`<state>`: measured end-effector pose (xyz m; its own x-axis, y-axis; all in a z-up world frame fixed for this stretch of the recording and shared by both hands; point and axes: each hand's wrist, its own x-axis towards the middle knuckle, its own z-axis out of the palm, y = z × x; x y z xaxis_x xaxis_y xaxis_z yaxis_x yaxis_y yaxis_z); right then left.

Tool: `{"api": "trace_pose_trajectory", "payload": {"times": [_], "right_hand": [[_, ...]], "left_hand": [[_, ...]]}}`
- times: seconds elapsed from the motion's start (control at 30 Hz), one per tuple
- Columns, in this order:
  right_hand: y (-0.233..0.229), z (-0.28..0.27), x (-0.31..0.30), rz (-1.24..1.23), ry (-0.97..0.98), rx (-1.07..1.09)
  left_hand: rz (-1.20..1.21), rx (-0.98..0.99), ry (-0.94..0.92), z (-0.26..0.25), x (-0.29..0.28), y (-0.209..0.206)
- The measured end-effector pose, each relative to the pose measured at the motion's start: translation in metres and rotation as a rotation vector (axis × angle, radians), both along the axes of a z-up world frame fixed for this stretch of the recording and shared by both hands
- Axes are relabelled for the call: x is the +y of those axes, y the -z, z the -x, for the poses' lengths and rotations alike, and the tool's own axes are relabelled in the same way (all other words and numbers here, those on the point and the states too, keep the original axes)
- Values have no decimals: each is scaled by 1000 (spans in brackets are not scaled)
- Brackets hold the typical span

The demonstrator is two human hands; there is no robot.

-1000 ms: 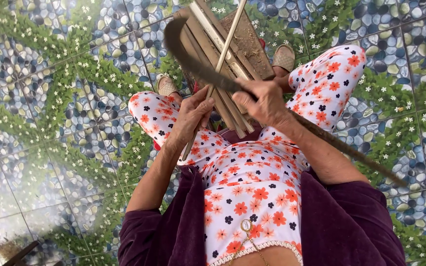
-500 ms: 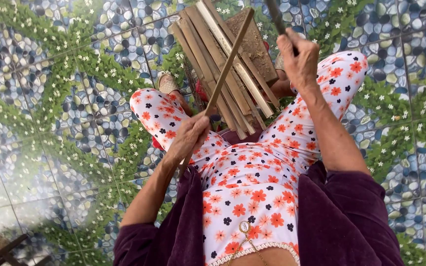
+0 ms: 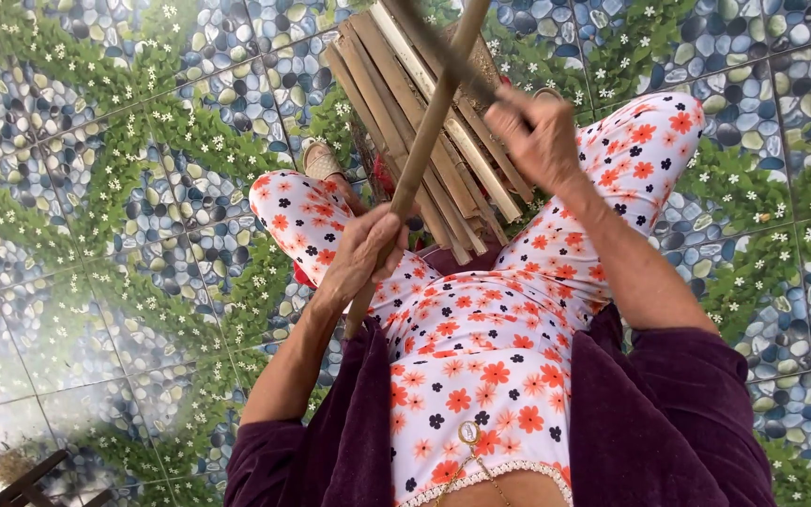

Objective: The person sitting on the floor uses a sickle to shave and split thin strips of bamboo from a bundle.

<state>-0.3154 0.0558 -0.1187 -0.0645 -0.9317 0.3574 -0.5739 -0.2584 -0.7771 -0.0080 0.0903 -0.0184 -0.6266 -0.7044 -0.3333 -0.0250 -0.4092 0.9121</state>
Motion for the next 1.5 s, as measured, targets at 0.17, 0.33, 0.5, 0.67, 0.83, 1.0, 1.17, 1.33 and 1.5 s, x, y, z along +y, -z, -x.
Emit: {"api": "trace_pose_trajectory", "payload": {"times": [0.17, 0.33, 0.5, 0.67, 0.83, 1.0, 1.17, 1.33, 1.5], "right_hand": [[34, 44, -29, 33, 147, -103], [-4, 1, 5, -3, 33, -195], [-45, -52, 45, -233, -169, -166], [-42, -37, 24, -228, -125, -195], [29, 30, -25, -107, 67, -81], [43, 80, -30, -279, 177, -429], [6, 85, -14, -399, 176, -609], [-4, 66, -10, -487, 120, -684], [10, 32, -14, -567, -55, -754]], "left_hand": [[-150, 31, -80, -5, 23, -20], [-81, 33, -138, 16, 1, 8], [-83, 74, -302, 41, -20, 28], [-71, 126, -318, 32, -2, 21], [-244, 152, -267, 5, 22, -10], [-106, 1, -440, -17, 23, 22], [-21, 39, -557, -7, 7, 66], [60, 62, -604, 29, -13, 103], [12, 100, -769, 78, -27, 176]]}}
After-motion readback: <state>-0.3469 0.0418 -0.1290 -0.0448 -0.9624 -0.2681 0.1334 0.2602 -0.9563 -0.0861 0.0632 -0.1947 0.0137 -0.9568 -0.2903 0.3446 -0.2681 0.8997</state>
